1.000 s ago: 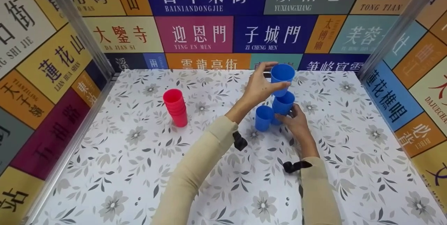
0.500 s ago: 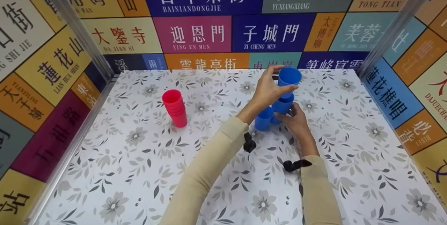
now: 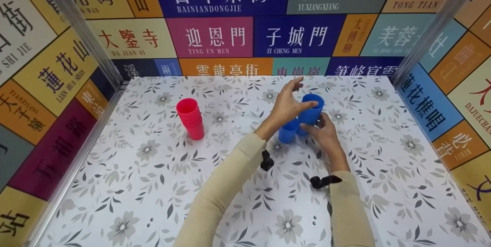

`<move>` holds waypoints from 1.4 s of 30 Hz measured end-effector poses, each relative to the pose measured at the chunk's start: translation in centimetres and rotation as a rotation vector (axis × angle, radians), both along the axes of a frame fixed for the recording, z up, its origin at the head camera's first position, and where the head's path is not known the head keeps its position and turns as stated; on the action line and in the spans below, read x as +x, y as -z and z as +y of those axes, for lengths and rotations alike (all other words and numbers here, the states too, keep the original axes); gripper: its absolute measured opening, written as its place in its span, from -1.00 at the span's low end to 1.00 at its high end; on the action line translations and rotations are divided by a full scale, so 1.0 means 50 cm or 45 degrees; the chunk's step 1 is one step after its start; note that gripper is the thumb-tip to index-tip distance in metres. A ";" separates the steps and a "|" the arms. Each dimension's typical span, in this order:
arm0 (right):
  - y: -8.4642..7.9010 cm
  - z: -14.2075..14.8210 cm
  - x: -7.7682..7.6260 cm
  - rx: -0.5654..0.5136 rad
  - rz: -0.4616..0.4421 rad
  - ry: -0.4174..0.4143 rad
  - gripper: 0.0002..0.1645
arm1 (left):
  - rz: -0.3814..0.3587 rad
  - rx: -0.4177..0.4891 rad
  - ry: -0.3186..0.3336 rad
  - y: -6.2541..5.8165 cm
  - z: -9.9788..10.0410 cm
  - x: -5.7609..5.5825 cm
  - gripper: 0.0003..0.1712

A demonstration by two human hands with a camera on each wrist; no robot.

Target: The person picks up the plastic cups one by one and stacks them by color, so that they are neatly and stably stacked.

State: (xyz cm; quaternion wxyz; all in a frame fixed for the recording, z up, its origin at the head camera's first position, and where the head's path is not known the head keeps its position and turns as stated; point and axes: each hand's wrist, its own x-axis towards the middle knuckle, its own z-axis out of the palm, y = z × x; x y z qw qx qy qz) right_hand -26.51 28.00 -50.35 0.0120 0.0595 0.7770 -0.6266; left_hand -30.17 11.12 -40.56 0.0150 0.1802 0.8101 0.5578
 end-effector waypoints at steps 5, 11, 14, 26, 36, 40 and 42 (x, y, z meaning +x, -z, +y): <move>0.020 0.004 -0.007 -0.015 0.045 0.016 0.07 | 0.010 0.030 0.031 0.017 -0.026 0.009 -0.03; 0.037 0.005 -0.014 -0.005 0.096 0.029 0.10 | 0.013 0.007 0.052 0.040 -0.060 0.014 -0.02; 0.039 0.005 -0.015 -0.011 0.104 0.029 0.09 | 0.013 -0.010 0.064 0.052 -0.077 0.017 0.00; 0.037 0.009 -0.020 -0.032 0.052 0.017 0.05 | 0.021 -0.010 0.110 0.113 -0.120 0.030 0.02; 0.035 0.007 -0.017 0.031 0.080 0.029 0.09 | -0.091 -0.046 0.077 0.148 -0.117 0.043 0.02; 0.033 0.006 -0.018 0.034 0.062 0.031 0.09 | -0.151 -0.015 0.075 0.161 -0.111 0.043 0.01; 0.032 0.006 -0.019 0.032 0.045 0.031 0.09 | -0.178 0.009 0.071 0.165 -0.107 0.043 0.01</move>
